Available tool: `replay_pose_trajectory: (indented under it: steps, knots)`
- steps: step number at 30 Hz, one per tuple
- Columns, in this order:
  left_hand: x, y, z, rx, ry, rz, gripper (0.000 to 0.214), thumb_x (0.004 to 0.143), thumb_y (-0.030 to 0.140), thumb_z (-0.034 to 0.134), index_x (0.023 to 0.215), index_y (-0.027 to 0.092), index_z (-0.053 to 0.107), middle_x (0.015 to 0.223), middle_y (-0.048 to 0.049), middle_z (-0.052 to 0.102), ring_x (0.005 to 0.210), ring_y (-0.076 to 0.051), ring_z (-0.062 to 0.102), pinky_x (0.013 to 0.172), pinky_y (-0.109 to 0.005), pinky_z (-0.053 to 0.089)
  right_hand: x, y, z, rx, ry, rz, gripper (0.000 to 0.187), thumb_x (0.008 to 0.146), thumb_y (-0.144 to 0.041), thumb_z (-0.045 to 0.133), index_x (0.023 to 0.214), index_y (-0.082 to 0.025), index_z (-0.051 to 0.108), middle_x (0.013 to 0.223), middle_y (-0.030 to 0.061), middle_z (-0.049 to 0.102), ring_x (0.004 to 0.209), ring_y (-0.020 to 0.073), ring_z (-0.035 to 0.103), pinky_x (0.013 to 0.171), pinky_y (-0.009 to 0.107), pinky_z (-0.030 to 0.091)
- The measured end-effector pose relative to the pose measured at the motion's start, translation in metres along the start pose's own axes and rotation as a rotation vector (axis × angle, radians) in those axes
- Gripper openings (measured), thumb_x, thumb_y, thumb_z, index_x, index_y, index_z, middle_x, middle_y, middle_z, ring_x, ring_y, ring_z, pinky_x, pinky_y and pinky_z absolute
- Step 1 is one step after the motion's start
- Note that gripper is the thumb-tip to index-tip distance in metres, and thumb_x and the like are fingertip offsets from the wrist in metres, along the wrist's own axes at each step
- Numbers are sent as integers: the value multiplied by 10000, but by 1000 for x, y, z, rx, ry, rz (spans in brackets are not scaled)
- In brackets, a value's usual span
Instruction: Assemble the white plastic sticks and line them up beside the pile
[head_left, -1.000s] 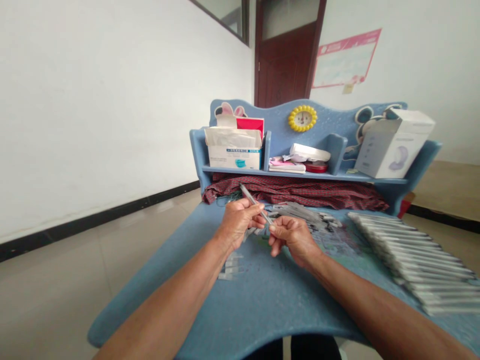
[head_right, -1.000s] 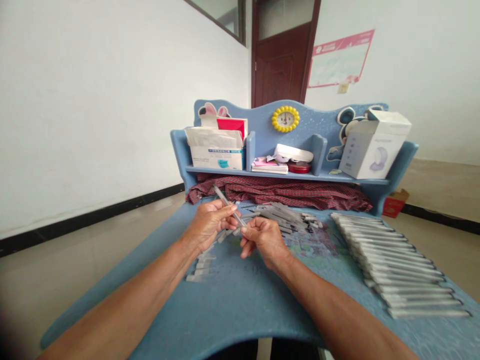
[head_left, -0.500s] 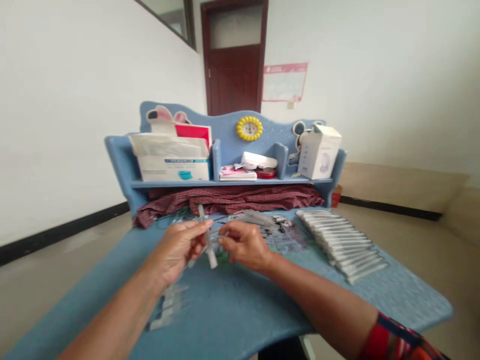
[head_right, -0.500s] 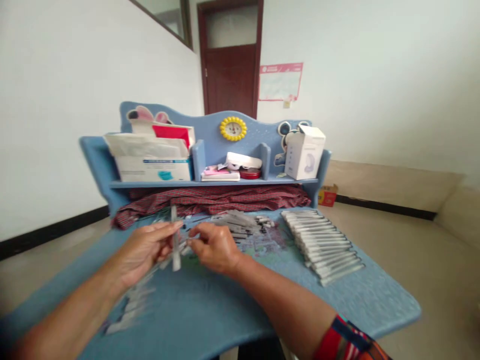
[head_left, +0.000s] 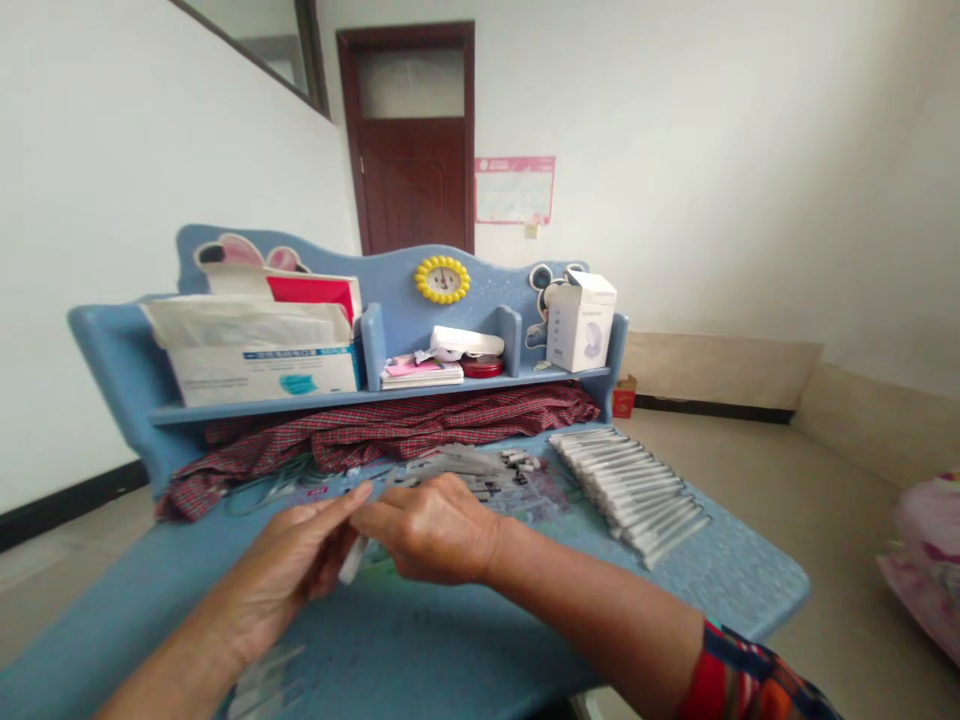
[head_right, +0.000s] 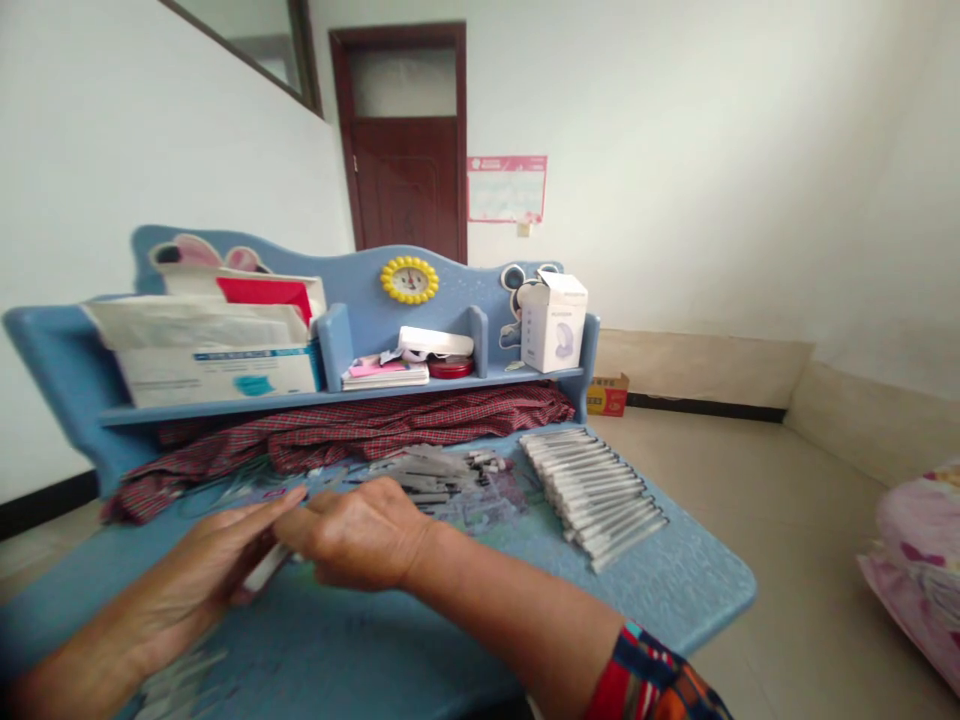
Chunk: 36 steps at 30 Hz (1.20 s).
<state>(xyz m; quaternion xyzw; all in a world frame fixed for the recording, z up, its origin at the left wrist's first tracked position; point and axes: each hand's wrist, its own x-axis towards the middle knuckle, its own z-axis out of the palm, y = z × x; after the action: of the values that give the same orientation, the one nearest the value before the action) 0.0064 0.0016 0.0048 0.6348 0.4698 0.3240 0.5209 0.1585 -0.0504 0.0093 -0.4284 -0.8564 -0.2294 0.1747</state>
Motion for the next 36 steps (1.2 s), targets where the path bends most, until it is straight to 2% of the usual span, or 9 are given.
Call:
replay_pose_trajectory:
  steps: [3, 7, 11, 15, 22, 25, 29, 33, 36]
  knots:
    - [2, -1, -1, -42, -69, -16, 439, 677, 608, 554, 575, 182, 522, 441, 60, 430, 381, -70, 315, 396, -181, 177, -1, 21, -26, -86, -165, 128, 218, 828, -148, 394, 942, -177, 577, 872, 68, 678, 742, 187, 636, 572, 258, 463]
    - [-1, 1, -1, 43, -87, -11, 410, 662, 573, 590, 572, 175, 547, 458, 49, 481, 379, -67, 342, 391, -171, 207, -24, 73, -49, -272, -511, 363, 274, 800, -111, 424, 968, -179, 630, 916, 119, 681, 895, 229, 633, 692, 312, 494]
    - [-7, 2, 3, 111, -125, 24, 356, 672, 511, 601, 571, 172, 560, 471, 41, 514, 391, -77, 387, 388, -165, 246, -68, 129, -55, -362, -634, 494, 284, 754, -45, 457, 953, -107, 650, 919, 182, 671, 906, 260, 634, 727, 340, 497]
    - [-10, 1, 7, 150, -132, 46, 351, 665, 498, 606, 545, 172, 560, 461, 34, 525, 389, -87, 406, 383, -170, 268, -104, 157, -50, -382, -726, 539, 296, 758, -34, 469, 991, -103, 637, 957, 178, 663, 945, 246, 623, 761, 324, 492]
    - [-1, -4, 4, 201, -158, 55, 336, 685, 480, 589, 568, 166, 570, 481, 22, 556, 386, -90, 440, 369, -164, 295, -112, 161, -39, -375, -759, 553, 273, 797, -65, 461, 1009, -91, 631, 987, 200, 650, 979, 229, 610, 797, 316, 475]
    - [-1, -5, 3, 178, -177, 72, 346, 684, 482, 602, 582, 152, 573, 488, 11, 556, 385, -81, 439, 366, -156, 298, -111, 161, -40, -383, -761, 550, 278, 792, -58, 458, 1009, -93, 630, 982, 191, 654, 963, 225, 616, 783, 312, 480]
    - [-6, -3, 2, 152, -144, 86, 351, 659, 470, 639, 559, 141, 569, 473, 4, 546, 378, -72, 431, 357, -151, 295, -108, 155, -42, -388, -751, 523, 304, 766, -26, 447, 996, -95, 633, 972, 187, 657, 949, 237, 620, 765, 319, 485]
    - [-8, 0, -4, 121, -103, 96, 328, 658, 438, 639, 553, 136, 567, 456, 7, 538, 374, -70, 439, 352, -147, 284, -93, 136, -38, -358, -709, 459, 305, 760, -32, 420, 954, -99, 646, 936, 184, 665, 914, 279, 629, 724, 365, 494]
    - [-7, 0, -12, 107, -61, 125, 297, 662, 404, 633, 558, 136, 563, 469, 6, 550, 368, -67, 439, 352, -150, 289, -71, 107, -30, -287, -672, 387, 255, 781, -123, 445, 922, -137, 658, 883, 157, 679, 869, 286, 641, 695, 367, 497]
